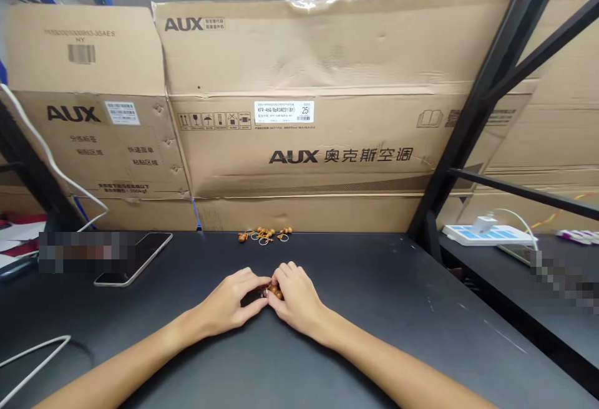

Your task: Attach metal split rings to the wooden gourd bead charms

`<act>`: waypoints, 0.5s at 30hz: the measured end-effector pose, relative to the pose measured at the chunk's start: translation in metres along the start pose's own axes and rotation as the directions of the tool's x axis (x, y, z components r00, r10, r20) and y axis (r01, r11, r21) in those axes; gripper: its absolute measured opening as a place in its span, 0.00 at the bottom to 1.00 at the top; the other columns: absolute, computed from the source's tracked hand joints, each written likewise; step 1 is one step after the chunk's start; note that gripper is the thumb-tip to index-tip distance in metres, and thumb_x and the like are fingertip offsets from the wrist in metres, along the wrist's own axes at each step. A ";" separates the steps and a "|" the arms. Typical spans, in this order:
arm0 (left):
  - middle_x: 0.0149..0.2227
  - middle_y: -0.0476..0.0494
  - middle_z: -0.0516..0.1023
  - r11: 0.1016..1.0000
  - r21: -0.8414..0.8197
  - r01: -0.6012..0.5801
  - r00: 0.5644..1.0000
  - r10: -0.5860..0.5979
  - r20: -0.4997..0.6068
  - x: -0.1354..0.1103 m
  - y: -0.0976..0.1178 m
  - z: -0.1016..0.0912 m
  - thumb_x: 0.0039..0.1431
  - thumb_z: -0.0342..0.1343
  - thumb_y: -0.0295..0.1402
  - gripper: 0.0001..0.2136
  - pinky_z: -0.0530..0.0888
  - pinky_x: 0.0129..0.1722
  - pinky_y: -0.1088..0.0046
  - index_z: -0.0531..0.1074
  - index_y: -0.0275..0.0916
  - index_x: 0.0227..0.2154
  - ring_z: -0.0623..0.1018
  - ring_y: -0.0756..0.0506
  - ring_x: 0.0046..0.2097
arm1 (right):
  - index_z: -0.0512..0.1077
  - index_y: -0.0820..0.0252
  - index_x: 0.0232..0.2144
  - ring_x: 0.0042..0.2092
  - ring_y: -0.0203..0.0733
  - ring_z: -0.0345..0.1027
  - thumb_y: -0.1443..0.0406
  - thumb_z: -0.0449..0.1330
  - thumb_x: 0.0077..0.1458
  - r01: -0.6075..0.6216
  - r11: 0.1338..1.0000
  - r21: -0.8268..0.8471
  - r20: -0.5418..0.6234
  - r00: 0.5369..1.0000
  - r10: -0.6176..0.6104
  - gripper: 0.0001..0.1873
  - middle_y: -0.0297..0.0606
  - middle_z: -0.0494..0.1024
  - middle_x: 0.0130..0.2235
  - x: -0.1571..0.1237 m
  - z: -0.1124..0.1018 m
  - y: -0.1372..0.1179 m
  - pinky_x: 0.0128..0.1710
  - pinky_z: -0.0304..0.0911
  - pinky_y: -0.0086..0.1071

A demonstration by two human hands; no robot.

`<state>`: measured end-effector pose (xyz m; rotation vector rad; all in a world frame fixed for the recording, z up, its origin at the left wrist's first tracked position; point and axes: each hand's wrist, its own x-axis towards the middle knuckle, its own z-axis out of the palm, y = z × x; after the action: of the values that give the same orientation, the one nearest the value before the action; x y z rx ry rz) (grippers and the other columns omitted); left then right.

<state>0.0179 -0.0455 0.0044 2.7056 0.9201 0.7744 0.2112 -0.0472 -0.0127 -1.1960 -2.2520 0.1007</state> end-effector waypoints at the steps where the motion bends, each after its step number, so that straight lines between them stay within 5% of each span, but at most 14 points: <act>1: 0.38 0.43 0.75 1.000 0.011 0.004 1.000 -0.004 -0.002 0.000 0.001 0.000 0.60 0.52 0.31 0.12 0.71 0.40 0.68 0.69 0.40 0.47 0.72 0.44 0.38 | 0.62 0.58 0.27 0.34 0.41 0.59 0.69 0.57 0.53 -0.001 1.000 0.003 -0.010 1.000 0.001 0.05 0.36 0.69 0.32 0.000 0.000 0.000 0.34 0.55 0.34; 15: 0.38 0.44 0.74 0.995 0.096 0.038 0.999 -0.035 -0.027 -0.001 0.002 0.000 0.58 0.53 0.29 0.09 0.70 0.40 0.66 0.68 0.40 0.42 0.72 0.44 0.38 | 0.65 0.57 0.30 0.35 0.41 0.62 0.66 0.52 0.60 -0.046 0.987 0.153 -0.032 0.998 0.052 0.05 0.36 0.71 0.32 0.000 -0.002 0.000 0.36 0.58 0.34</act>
<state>0.0185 -0.0477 0.0053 2.7588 1.0358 0.7778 0.2123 -0.0470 -0.0112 -1.1627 -2.1425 0.2634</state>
